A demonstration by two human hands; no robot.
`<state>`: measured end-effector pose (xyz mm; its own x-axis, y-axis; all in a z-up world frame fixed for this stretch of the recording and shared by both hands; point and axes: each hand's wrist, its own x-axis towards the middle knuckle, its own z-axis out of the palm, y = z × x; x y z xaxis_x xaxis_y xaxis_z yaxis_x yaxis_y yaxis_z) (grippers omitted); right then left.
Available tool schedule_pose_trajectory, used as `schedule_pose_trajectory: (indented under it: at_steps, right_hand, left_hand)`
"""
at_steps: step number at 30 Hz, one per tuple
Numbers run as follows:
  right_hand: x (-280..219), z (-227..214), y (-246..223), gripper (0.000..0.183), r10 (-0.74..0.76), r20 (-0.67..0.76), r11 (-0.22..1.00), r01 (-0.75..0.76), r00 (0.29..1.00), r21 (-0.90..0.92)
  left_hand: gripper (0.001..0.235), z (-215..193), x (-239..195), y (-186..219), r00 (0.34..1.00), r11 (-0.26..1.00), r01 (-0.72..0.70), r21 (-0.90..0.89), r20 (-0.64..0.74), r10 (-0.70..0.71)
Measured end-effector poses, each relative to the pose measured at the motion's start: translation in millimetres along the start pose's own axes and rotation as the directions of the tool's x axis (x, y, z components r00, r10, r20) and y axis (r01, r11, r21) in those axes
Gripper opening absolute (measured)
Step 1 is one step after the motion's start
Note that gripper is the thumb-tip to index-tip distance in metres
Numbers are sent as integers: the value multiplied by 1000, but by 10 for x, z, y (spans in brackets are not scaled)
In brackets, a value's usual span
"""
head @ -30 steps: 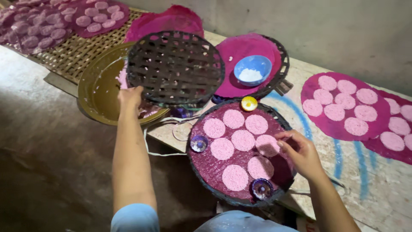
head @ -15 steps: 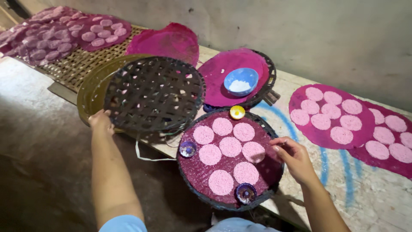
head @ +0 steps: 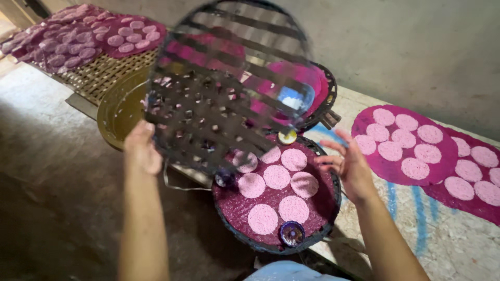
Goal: The person prepares pink dough by scooping it into a manual press and forming circular cakes on a pink mat. They arrange the formed cakes on a tray and place the tray into a steamer. The person then repeats the process of scooping and pressing dough to create more cakes.
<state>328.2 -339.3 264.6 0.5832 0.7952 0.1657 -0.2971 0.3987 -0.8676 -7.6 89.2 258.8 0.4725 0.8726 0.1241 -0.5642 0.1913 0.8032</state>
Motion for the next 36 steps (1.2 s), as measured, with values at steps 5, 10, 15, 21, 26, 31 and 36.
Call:
schedule_pose_trajectory:
  at_steps: [5, 10, 15, 21, 26, 31, 36]
  right_hand:
    - [-489, -385, -156, 70, -159, -137, 982, 142, 978, -126]
    - [-737, -1136, 382, 43, -85, -408, 852, -146, 909, -503]
    - [-553, -1405, 920, 49, -92, -339, 663, -197, 936, -723]
    - [-131, -1289, 1156, 45, -179, -153, 482, -49, 972, -875]
    - [-16, -1254, 1194, 44, -192, -151, 363, -73, 970, -929]
    - [-77, -1208, 1095, 46, -157, -154, 324, -96, 976, -941]
    - [-180, -1680, 749, 50, -238, -199, 411, -87, 950, -907]
  left_hand:
    - [43, 869, -1306, -658, 1000, 988, 23, 151, -12, -21]
    - [44, 829, -2152, -921, 946, 857, 319, 405, -77, -315]
    - [41, 485, -2477, -1209, 934, 744, 351, 569, -273, -231]
    - [39, 92, -2341, -1468, 937, 660, 317, 681, -331, -109]
    - [38, -81, -2262, -1761, 975, 592, 133, 795, -211, 65]
    - [44, -141, -2269, -1748, 965, 447, 98, 889, -195, 176]
    - [39, 529, -2278, -1308, 878, 73, 28, 997, -59, 475]
